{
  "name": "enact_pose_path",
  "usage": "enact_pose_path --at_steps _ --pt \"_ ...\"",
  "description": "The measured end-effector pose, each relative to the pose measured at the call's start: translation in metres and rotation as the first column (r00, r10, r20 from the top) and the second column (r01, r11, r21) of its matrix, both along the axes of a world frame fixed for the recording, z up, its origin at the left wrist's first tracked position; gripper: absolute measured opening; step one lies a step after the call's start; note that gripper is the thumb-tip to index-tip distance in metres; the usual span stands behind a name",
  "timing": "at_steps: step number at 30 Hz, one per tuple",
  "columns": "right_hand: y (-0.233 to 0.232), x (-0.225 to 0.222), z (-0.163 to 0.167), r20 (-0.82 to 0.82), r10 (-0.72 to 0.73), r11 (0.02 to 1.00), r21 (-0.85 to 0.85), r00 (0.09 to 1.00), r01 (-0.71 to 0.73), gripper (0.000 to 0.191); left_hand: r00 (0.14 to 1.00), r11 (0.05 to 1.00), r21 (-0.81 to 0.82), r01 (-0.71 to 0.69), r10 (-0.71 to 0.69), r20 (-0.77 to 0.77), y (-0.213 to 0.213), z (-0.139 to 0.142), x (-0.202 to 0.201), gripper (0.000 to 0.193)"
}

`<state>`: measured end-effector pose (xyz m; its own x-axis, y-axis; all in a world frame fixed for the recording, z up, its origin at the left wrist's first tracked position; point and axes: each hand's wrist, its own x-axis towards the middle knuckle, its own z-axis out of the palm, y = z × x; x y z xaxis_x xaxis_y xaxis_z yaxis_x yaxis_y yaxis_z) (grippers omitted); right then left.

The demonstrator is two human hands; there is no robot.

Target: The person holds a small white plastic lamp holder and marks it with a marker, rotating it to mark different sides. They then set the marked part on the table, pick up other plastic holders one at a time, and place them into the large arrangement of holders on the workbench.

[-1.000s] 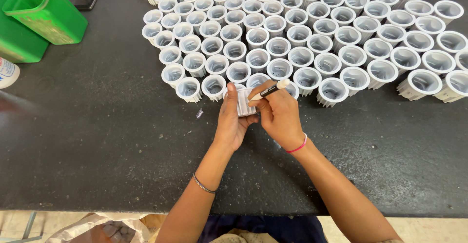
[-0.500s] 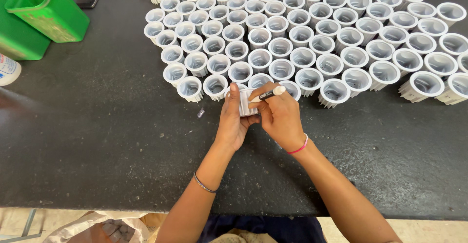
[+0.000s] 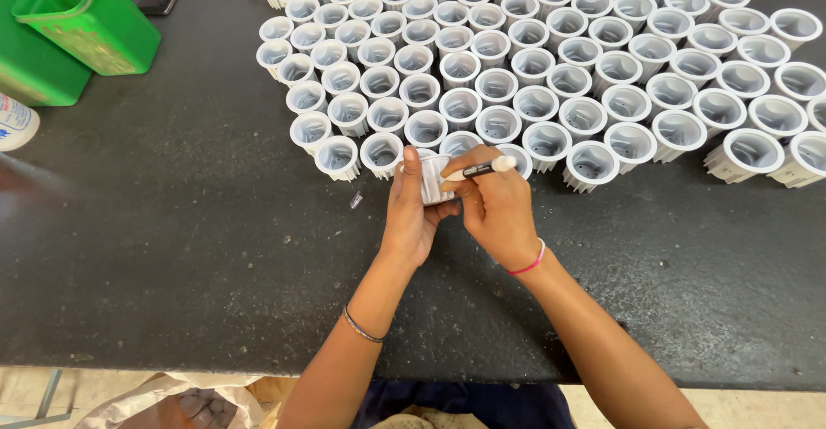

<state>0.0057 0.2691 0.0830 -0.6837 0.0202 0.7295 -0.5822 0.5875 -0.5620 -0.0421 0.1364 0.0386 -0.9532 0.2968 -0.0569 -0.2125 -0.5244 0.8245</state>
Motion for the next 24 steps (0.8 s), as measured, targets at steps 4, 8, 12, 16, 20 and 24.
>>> enact_pose_path --at_steps 4,8,12,16,20,24 --pt "-0.0023 -0.0008 -0.0006 0.000 0.017 1.000 0.008 1.000 -0.017 0.014 1.000 1.000 0.006 -0.002 0.002 -0.002 -0.0011 0.0003 -0.0013 0.058" --pt "-0.0019 -0.0003 -0.0010 -0.009 -0.003 1.000 0.008 1.000 0.003 0.016 1.000 1.000 -0.015 -0.011 0.011 0.028 0.0006 -0.0003 -0.0010 0.056" --pt "-0.0020 0.0002 -0.0014 -0.009 0.003 1.000 0.013 1.000 -0.003 0.016 1.000 1.000 0.008 -0.002 0.002 0.000 -0.0005 -0.0001 -0.0005 0.057" --pt "-0.0032 -0.0002 -0.0022 0.029 -0.008 1.000 0.000 1.000 0.008 0.017 1.000 1.000 0.009 -0.005 0.005 0.000 -0.0023 0.0011 -0.0009 0.057" --pt "-0.0022 -0.0002 -0.0028 0.004 -0.003 1.000 0.009 1.000 0.003 0.019 1.000 1.000 0.008 -0.009 0.009 0.006 -0.0016 0.0018 -0.0011 0.056" --pt "-0.0024 0.0001 -0.0029 -0.006 -0.006 1.000 0.016 1.000 0.006 0.017 1.000 1.000 0.013 -0.001 0.001 -0.001 -0.0018 0.0019 -0.0009 0.057"
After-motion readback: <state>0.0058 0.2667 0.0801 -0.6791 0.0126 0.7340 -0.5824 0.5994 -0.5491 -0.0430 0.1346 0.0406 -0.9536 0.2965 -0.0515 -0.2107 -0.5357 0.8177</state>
